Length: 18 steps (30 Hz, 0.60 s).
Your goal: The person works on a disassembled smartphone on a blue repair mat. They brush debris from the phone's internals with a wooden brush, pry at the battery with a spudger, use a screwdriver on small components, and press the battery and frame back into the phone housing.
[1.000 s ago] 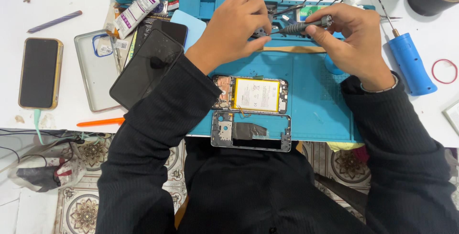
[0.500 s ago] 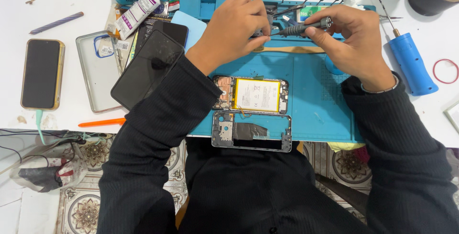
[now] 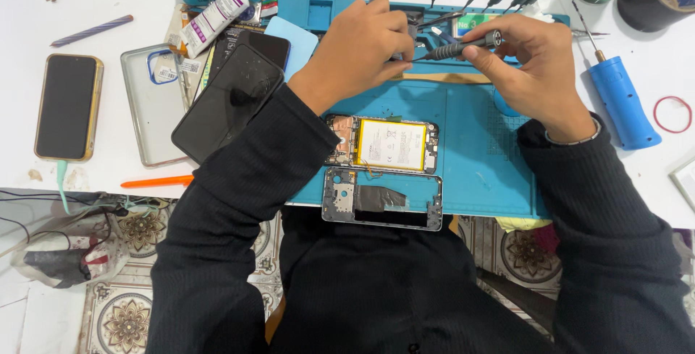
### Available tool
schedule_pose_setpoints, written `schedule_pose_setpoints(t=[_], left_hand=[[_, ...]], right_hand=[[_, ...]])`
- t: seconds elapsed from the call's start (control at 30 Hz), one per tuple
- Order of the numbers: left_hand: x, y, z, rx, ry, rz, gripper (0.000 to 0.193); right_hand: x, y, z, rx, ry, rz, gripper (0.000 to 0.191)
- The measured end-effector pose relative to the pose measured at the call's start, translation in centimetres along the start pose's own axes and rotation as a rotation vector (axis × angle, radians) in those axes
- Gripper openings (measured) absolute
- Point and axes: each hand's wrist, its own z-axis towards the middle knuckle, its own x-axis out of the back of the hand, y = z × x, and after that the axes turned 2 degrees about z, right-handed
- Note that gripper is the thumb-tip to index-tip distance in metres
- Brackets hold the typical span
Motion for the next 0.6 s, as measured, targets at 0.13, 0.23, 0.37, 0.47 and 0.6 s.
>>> schedule_pose_setpoints(t=[0.13, 0.23, 0.37, 0.47, 0.6], left_hand=[[-0.1, 0.0, 0.0, 0.007, -0.007, 0.012, 0.016], [-0.2, 0.0, 0.0, 0.017, -0.020, 0.012, 0.015], [-0.5, 0.3, 0.0, 0.018, -0.051, 0.005, 0.016], [-0.7, 0.8, 0.0, 0.019, -0.066, -0.026, 0.018], [-0.8, 1.3, 0.1, 0.012, -0.062, -0.108, 0.020]], right_hand=[[-0.2, -0.3, 0.2, 0.000, 0.003, -0.039, 0.012], [-0.4, -0.8, 0.3, 0.035, -0.005, -0.165, 0.014], [-0.7, -1.7, 0.3, 0.107, -0.011, -0.290, 0.014], [-1.0, -2.1, 0.2, 0.157, -0.016, -0.281, 0.014], [-1.6, -1.9, 0.1, 0.137, -0.003, -0.131, 0.013]])
